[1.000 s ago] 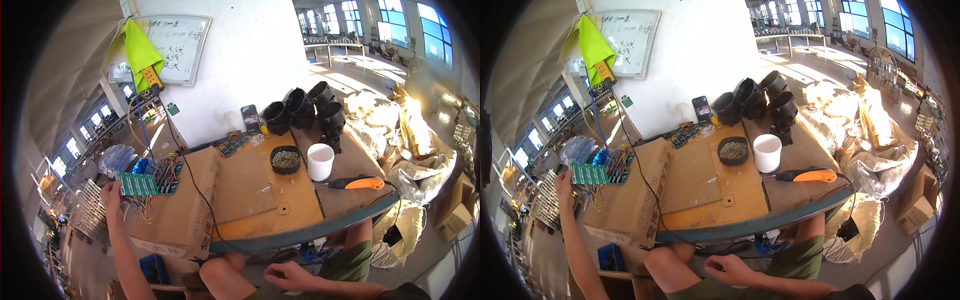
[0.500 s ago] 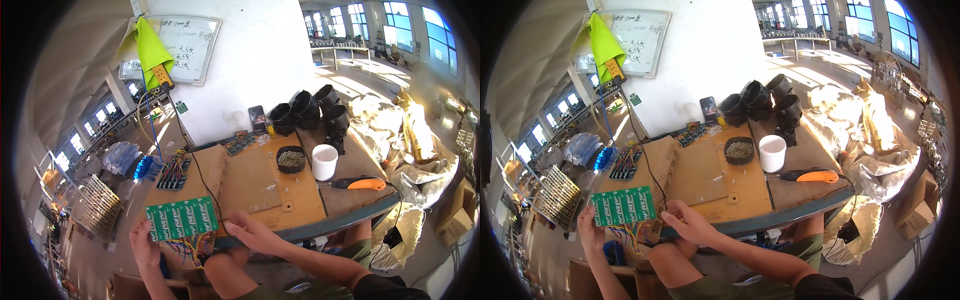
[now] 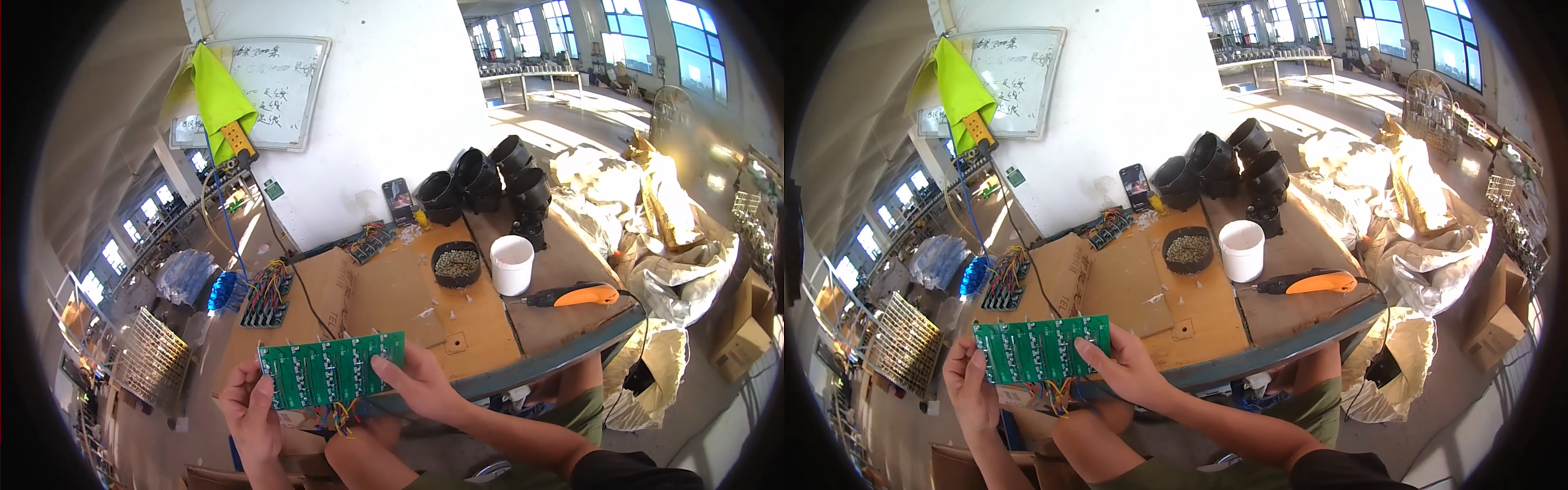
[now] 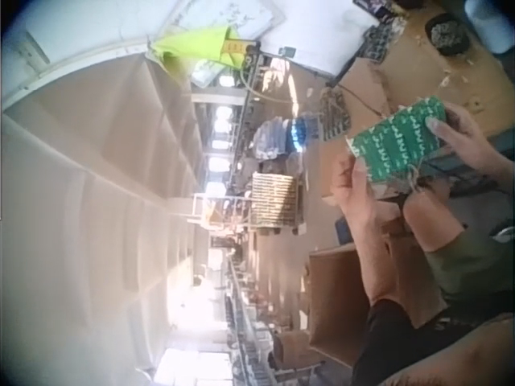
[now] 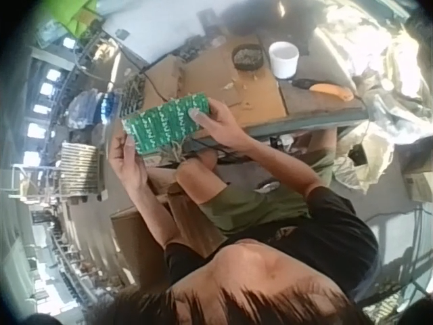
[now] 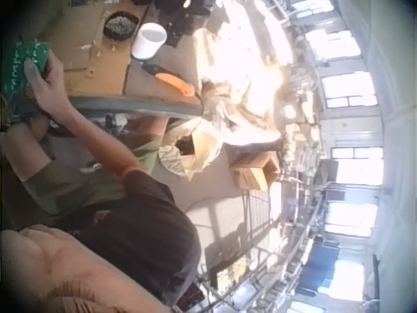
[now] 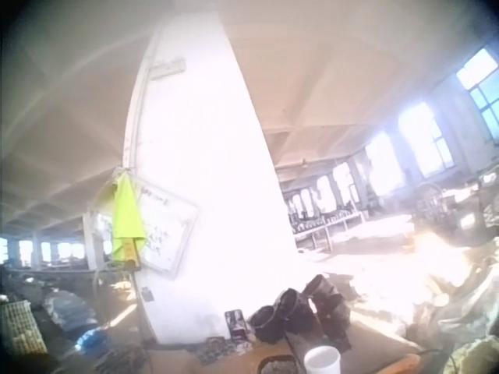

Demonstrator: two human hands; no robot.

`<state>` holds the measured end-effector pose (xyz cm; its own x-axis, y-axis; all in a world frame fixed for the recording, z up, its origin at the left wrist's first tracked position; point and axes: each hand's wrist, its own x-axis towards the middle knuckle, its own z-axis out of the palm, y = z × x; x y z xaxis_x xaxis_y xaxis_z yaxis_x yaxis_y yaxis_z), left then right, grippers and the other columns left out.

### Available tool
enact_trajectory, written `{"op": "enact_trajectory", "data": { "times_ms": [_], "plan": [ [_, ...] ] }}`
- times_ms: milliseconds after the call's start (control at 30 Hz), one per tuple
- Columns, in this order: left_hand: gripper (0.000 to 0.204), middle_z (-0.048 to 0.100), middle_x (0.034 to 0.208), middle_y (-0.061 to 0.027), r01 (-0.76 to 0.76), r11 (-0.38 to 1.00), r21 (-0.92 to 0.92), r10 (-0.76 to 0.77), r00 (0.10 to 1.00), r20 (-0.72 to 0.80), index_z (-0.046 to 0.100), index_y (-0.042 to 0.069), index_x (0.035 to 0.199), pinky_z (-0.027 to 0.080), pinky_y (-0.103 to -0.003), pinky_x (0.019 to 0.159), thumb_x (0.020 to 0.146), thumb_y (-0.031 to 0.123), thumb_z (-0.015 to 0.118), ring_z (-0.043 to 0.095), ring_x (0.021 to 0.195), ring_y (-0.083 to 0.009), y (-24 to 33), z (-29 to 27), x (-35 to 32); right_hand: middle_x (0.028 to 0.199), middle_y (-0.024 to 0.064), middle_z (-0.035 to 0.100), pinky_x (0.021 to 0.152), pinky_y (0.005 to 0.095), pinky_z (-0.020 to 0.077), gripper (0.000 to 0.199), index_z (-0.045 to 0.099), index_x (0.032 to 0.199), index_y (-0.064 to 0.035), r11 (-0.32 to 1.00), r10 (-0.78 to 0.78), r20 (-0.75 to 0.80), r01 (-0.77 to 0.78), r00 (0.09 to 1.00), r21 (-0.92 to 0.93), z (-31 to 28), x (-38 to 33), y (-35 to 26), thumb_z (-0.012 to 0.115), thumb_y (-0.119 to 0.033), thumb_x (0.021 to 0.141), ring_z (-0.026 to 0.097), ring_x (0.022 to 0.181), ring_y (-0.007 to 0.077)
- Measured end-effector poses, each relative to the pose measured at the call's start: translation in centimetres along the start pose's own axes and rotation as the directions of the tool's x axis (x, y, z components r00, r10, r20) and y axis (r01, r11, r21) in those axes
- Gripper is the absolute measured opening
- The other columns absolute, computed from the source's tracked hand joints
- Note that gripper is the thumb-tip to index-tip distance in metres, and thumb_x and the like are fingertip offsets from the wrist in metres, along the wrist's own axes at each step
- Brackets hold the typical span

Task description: The person assembles electronic components by applying a pink paste from a container onto a circuit board and using a powered screwdriver to secure the board into a housing.

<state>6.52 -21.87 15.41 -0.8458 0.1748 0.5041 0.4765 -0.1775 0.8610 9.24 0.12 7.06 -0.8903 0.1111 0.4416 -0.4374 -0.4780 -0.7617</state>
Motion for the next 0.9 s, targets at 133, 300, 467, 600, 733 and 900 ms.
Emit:
{"op": "enact_trajectory", "data": {
  "times_ms": [133, 300, 467, 600, 733, 900],
  "plan": [
    [0.037, 0.066, 0.106, -0.0072, 0.255, 0.966, -0.029, -0.256, 0.964, -0.067, 0.055, -0.001, 0.12, 0.052, -0.027, 0.084, 0.089, 0.01, 0.07, 0.063, 0.094, -0.0129, -2.3, 2.1, -2.5, 0.091, 0.002, 0.065, 0.073, 0.0242, 0.0485, 0.022, 0.06, 0.109, 0.0005, 0.993, 0.061, -0.165, -0.076, 0.984, -0.089, -0.2, 0.1, -0.2, 0.058, -0.02, 0.101, 0.056, 0.083, 0.0049],
    [0.041, 0.066, 0.099, -0.0078, 0.284, 0.959, 0.017, -0.277, 0.944, -0.178, 0.054, 0.0, 0.11, 0.055, -0.029, 0.078, 0.076, -0.006, 0.077, 0.065, 0.086, -0.0136, -5.8, 4.7, -5.2, 0.075, -0.0007, 0.057, 0.062, 0.0245, 0.0442, 0.035, 0.06, 0.094, 0.0008, 0.961, 0.171, -0.128, -0.194, 0.977, -0.198, -3.3, -1.6, 2.4, 0.056, -0.033, 0.102, 0.05, 0.072, 0.0044],
    [0.044, 0.064, 0.097, -0.0077, 0.264, 0.949, 0.173, -0.241, 0.96, -0.143, 0.054, 0.0, 0.111, 0.053, -0.028, 0.077, 0.073, -0.009, 0.075, 0.063, 0.085, -0.0141, -7.0, 5.7, -7.2, 0.07, -0.0014, 0.054, 0.06, 0.0254, 0.0426, 0.032, 0.059, 0.09, -0.0008, 0.927, 0.129, -0.269, -0.212, 0.954, -0.309, -4.2, -2.1, 3.2, 0.052, -0.028, 0.103, 0.048, 0.067, 0.0049],
    [0.044, 0.06, 0.096, -0.0076, 0.207, 0.928, 0.311, -0.149, 0.969, -0.198, 0.051, 0.001, 0.111, 0.053, -0.027, 0.073, 0.075, -0.006, 0.075, 0.061, 0.083, -0.0129, -7.6, 7.1, -8.4, 0.066, 0.0021, 0.052, 0.058, 0.0244, 0.0407, 0.031, 0.058, 0.086, 0.0009, 0.874, -0.03, -0.365, -0.153, 0.93, -0.461, -3.8, -2.3, 3.2, 0.057, -0.027, 0.1, 0.047, 0.065, 0.0055],
    [0.045, 0.056, 0.096, -0.0081, 0.287, 0.898, 0.333, -0.203, 0.943, -0.265, 0.049, 0.002, 0.111, 0.052, -0.027, 0.067, 0.076, -0.004, 0.076, 0.059, 0.08, -0.0129, -7.4, 9.8, -9.1, 0.063, 0.0024, 0.051, 0.056, 0.0246, 0.0404, 0.03, 0.057, 0.079, 0.0014, 0.902, -0.071, -0.437, -0.129, 0.897, -0.412, -4.6, -1.9, 4.1, 0.06, -0.023, 0.097, 0.047, 0.062, 0.0053],
    [0.045, 0.059, 0.092, -0.0106, 0.315, 0.885, 0.343, -0.2, 0.922, -0.331, 0.048, 0.001, 0.112, 0.052, -0.026, 0.06, 0.076, -0.004, 0.075, 0.06, 0.073, -0.0134, -7.5, 10.9, -9.9, 0.06, 0.0016, 0.051, 0.055, 0.0247, 0.0406, 0.028, 0.057, 0.075, 0.0017, 0.909, -0.135, -0.472, -0.08, 0.871, -0.408, -5.2, -2.2, 5.0, 0.062, -0.018, 0.095, 0.047, 0.061, 0.0041]
  ]
}}
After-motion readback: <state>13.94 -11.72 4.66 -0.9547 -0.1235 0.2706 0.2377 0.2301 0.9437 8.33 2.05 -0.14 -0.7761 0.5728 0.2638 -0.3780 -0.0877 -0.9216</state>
